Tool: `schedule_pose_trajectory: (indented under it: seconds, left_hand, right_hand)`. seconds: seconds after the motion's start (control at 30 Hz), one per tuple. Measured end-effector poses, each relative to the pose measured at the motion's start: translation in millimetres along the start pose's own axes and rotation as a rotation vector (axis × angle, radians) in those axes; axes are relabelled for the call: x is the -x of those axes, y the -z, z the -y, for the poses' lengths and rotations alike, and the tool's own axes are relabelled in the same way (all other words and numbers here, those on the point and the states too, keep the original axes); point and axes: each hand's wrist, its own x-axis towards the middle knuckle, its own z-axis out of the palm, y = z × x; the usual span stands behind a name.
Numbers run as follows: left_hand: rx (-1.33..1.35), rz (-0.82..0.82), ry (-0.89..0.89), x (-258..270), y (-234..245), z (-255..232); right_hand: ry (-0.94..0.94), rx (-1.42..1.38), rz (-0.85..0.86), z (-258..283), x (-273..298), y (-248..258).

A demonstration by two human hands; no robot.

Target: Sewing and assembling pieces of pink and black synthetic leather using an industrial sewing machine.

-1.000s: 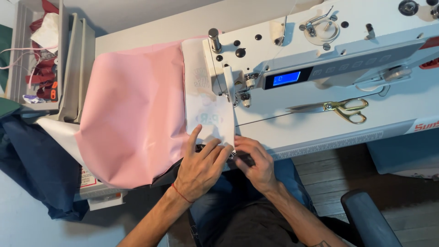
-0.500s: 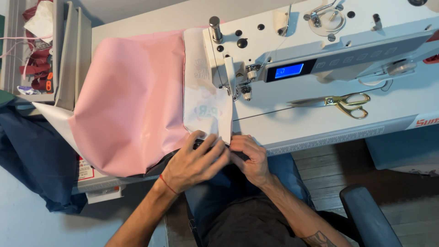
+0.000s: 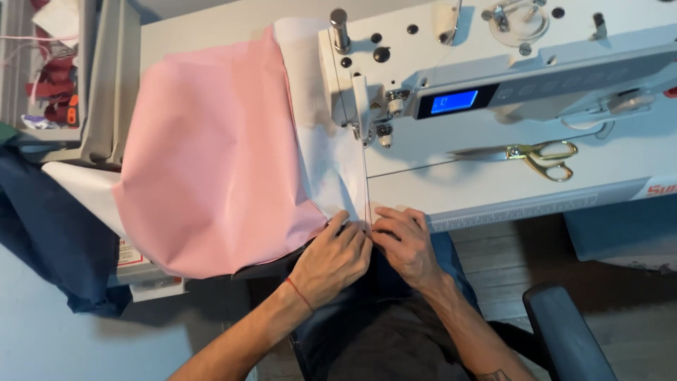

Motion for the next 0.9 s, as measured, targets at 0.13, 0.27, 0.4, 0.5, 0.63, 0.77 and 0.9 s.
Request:
schedule_pose_trajectory:
  seconds: [0.13, 0.27, 0.4, 0.5, 0.63, 0.77, 0.9]
  left_hand:
    - [-0.039, -0.103, 0.034, 7, -11, -1]
    - [-0.028, -0.251, 0.07, 12, -24, -5]
    - [-0.013, -0.293, 0.069, 8, -36, -6]
    - [-0.011, -0.35, 0.063, 6, -37, -7]
    - [0.076, -0.445, 0.088, 5, -33, -4]
    - [0.287, -0.389, 0.172, 3, -24, -6]
    - [0.358, -0.276, 0.235, -2, -16, -4]
  right_hand:
    - [-0.064, -0.064, 0.008, 2, -4, 6]
    - [-0.12, -0.092, 0.04, -2, 4, 7]
    - [-0.186, -0.154, 0.078, -8, 6, 7]
    - [-0.221, -0.168, 0.056, -9, 4, 8]
    - [-0.209, -0.142, 0.073, -7, -8, 10]
    - [-0.164, -0.106, 0.118, -2, -17, 17]
    - [-0.162, -0.09, 0.156, 0, -13, 13]
